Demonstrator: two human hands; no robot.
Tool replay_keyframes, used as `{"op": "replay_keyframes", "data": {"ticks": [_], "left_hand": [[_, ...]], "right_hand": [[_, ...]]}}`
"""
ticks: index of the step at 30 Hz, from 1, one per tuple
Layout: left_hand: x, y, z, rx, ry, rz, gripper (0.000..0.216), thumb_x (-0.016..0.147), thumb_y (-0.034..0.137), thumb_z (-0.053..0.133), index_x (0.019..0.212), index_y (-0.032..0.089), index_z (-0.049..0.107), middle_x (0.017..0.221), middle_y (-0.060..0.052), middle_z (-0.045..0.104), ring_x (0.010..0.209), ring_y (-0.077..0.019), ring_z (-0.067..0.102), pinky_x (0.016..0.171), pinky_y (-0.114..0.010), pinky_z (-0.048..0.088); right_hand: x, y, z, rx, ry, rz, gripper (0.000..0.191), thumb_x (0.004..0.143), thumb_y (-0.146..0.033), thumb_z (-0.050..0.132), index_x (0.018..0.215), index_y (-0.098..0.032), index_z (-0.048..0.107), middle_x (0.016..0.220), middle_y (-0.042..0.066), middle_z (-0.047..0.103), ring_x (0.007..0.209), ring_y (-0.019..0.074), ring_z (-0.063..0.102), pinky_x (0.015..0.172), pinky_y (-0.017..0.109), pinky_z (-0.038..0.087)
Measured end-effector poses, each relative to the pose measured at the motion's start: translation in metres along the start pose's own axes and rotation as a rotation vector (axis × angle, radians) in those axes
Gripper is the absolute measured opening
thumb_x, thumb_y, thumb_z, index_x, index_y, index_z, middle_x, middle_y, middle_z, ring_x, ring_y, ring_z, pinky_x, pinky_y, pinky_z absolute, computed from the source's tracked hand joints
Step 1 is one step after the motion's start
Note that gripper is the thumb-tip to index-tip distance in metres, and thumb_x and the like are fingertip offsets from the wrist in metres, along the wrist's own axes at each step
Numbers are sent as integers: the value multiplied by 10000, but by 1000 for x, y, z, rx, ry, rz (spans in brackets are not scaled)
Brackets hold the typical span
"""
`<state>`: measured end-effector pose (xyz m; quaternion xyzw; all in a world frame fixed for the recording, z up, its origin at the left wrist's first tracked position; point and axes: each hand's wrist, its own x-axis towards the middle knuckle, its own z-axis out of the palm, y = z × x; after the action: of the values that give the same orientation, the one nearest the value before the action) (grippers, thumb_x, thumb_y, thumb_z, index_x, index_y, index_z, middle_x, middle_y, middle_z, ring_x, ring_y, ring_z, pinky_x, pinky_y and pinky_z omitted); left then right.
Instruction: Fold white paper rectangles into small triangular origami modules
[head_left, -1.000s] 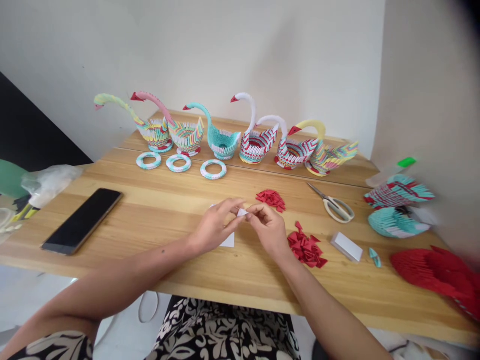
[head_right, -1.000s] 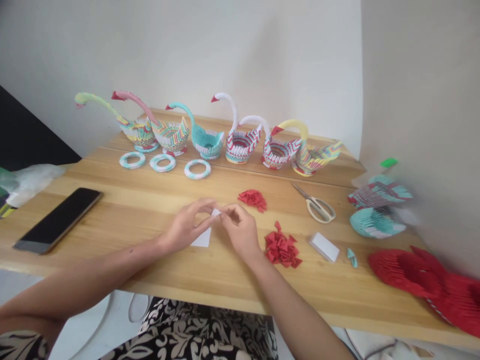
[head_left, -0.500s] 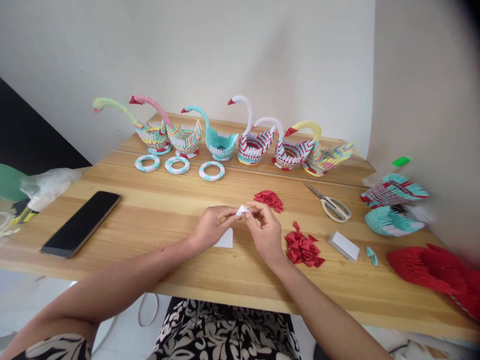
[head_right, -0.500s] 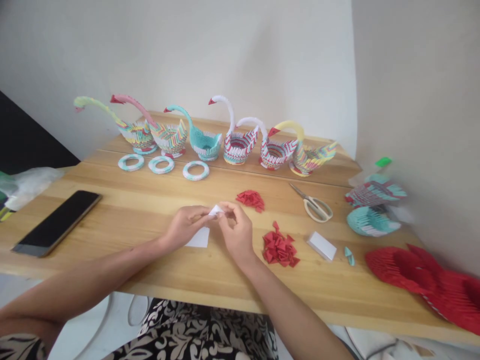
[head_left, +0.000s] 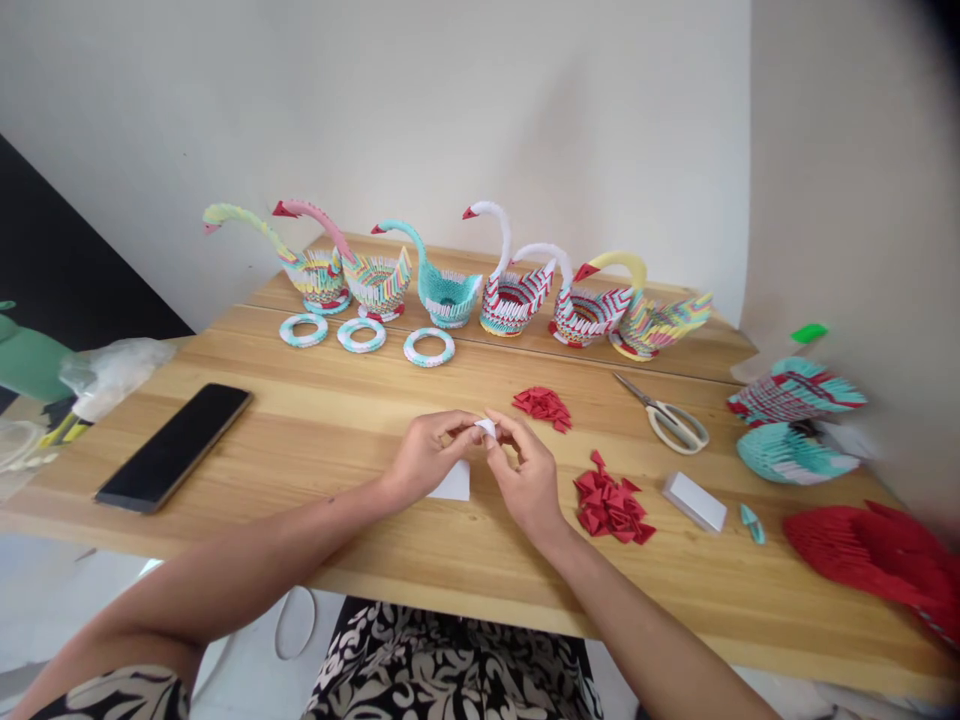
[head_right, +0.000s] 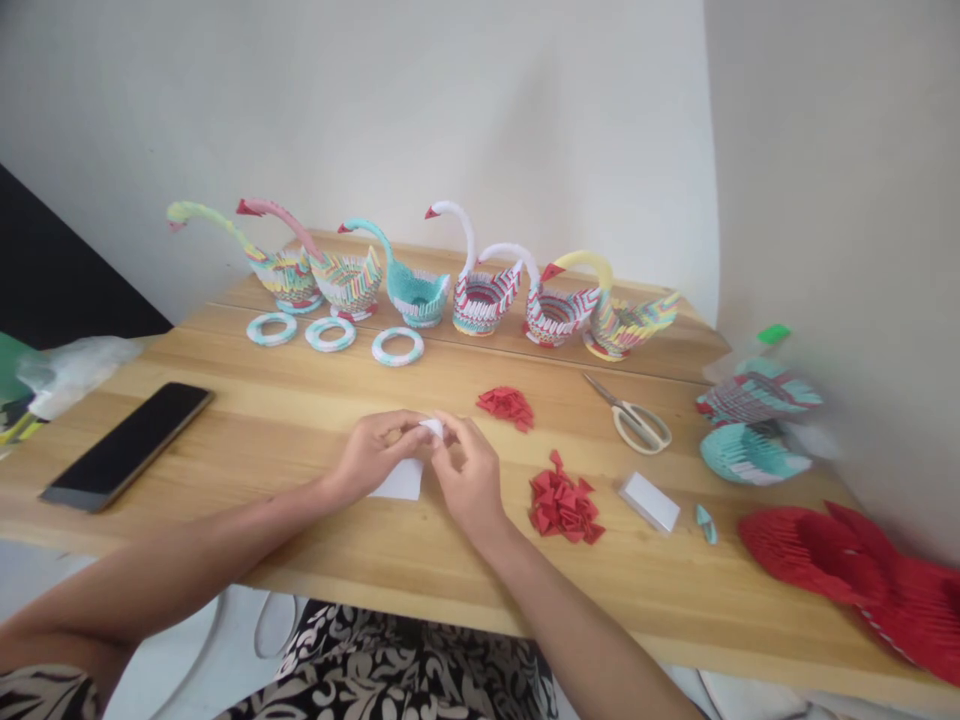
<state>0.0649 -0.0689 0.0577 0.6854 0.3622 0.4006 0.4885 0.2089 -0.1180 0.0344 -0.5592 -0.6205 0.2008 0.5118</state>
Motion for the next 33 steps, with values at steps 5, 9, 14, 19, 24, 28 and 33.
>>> {"op": "replay_keyframes", "data": {"ticks": [5,9,14,19,24,28,33], "left_hand": [[4,-3,-2,-212,16,-209,132,759,231,574,666,140,595,616,13,610,565,-97,535,558,-199,420],[5,-3,-3,-152,-39,-218,158,731,243,600,619,135,571,566,28,559,513,-73,467,489,-178,351],[4,-1,-5,-127,-103,-125,187,786,282,582,681,134,628,643,1,624,592,-95,528,552,-189,396],[3,-1,-6,-56,-77,-48,222,833,311,547,727,144,647,688,-16,653,643,-118,564,589,-202,420],[2,1,-6,43,-42,-59,167,800,256,552,704,142,627,653,-3,624,602,-106,529,565,-201,398],[3,2,-6,-98,-61,-159,120,739,189,535,630,143,555,578,24,555,539,-82,486,522,-188,375],[6,2,-5,-182,-95,-199,110,742,223,553,667,143,560,591,27,563,540,-78,490,542,-195,397]], "right_hand": [[2,-1,-1,167,-91,130,282,841,-319,603,1107,-228,629,915,33,647,848,186,595,805,310,468],[8,1,-7,376,-143,279,164,845,-344,600,903,-207,669,846,21,665,791,172,596,755,290,458],[13,5,-11,502,-157,353,124,810,-324,658,810,-203,633,685,-24,608,662,130,558,686,259,442],[14,2,-11,490,-152,352,145,806,-334,657,788,-193,626,696,-12,611,666,133,559,692,270,451],[13,0,-10,462,-171,337,181,794,-358,661,767,-183,625,700,-2,625,668,143,570,687,283,459],[12,1,-9,418,-200,330,198,799,-375,655,787,-178,631,706,9,638,672,150,576,678,285,463],[12,3,-9,420,-177,328,192,802,-368,659,779,-180,628,716,4,644,674,148,582,680,280,459]]}}
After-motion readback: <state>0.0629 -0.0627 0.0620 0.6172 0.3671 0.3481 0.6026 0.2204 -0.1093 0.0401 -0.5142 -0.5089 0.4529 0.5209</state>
